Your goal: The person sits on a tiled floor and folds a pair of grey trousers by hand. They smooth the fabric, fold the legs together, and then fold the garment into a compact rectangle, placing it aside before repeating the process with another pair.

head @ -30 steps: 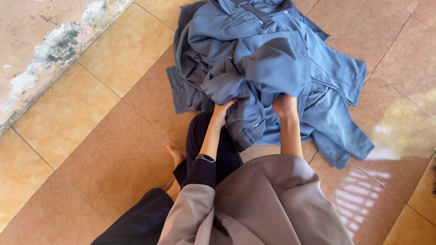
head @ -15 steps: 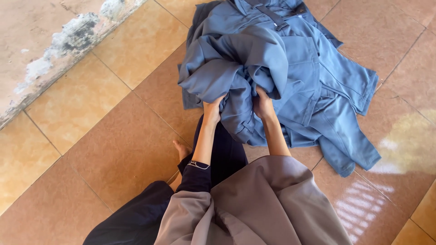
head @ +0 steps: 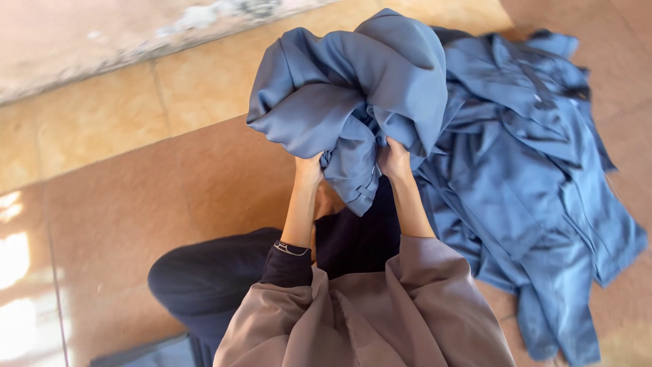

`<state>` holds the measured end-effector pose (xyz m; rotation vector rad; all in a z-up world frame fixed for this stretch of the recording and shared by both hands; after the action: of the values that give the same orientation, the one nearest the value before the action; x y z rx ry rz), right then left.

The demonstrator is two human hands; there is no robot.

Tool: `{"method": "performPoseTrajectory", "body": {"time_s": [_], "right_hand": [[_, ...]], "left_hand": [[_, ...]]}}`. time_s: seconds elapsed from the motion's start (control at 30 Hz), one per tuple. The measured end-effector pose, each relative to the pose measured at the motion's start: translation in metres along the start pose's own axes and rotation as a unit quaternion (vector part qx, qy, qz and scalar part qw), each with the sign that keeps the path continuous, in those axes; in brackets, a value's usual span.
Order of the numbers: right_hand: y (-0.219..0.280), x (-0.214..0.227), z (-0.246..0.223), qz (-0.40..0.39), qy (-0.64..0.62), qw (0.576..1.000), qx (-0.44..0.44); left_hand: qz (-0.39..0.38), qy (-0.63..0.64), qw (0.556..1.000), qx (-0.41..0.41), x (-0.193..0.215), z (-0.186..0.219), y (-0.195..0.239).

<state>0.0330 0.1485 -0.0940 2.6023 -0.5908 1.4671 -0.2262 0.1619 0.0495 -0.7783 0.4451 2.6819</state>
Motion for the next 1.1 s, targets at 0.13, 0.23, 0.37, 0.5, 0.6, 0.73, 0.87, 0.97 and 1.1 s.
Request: {"method": "performPoseTrajectory", "body": {"time_s": [0.13, 0.23, 0.37, 0.5, 0.6, 0.73, 0.87, 0.97, 1.1], "right_hand": [[-0.004, -0.09, -0.029, -0.094, 0.044, 0.988, 0.114], [0.028, -0.079, -0.128, -0.021, 0.075, 0.947, 0.313], [0.046, 0.006, -0.269, -0.204, -0.355, 0.901, 0.142], [0.055, -0.089, -0.194, -0.269, -0.328, 0.905, -0.01], [0.058, -0.15, -0.138, -0.252, -0.289, 0.92, -0.087], [0.066, -0.128, -0.188, -0.292, -0.377, 0.878, -0.033], [0.081, -0.137, -0.202, -0.401, -0.348, 0.847, 0.021], [0.089, -0.138, -0.214, -0.444, -0.314, 0.836, 0.065], [0.109, -0.131, -0.232, -0.5, -0.223, 0.821, 0.161]], "left_hand": [[0.066, 0.032, 0.996, -0.057, 0.075, 0.057, 0.034], [0.112, 0.057, 0.987, -0.101, 0.126, 0.094, 0.066], [0.23, -0.033, 0.961, -0.148, 0.207, 0.094, 0.088], [0.48, -0.321, 0.816, -0.012, 0.301, 0.034, 0.104], [0.359, -0.395, 0.845, -0.039, 0.317, -0.014, 0.08], [0.202, -0.449, 0.867, 0.083, 0.286, -0.051, 0.091], [0.206, -0.599, 0.765, 0.117, 0.283, -0.061, 0.095], [0.243, -0.509, 0.825, 0.045, 0.3, -0.063, 0.091], [0.314, -0.149, 0.937, -0.025, 0.346, -0.092, 0.082]]}}
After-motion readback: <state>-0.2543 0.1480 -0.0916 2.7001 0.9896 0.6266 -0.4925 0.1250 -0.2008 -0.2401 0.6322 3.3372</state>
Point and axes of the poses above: each hand's wrist, its own y-axis away from the middle knuckle, its own x-axis out of the back of the hand, z = x × y, the point moved 5 cm from there along -y, towards the middle knuckle, and after that the axes turned 15 degrees about -z, right-handed, at the moved point
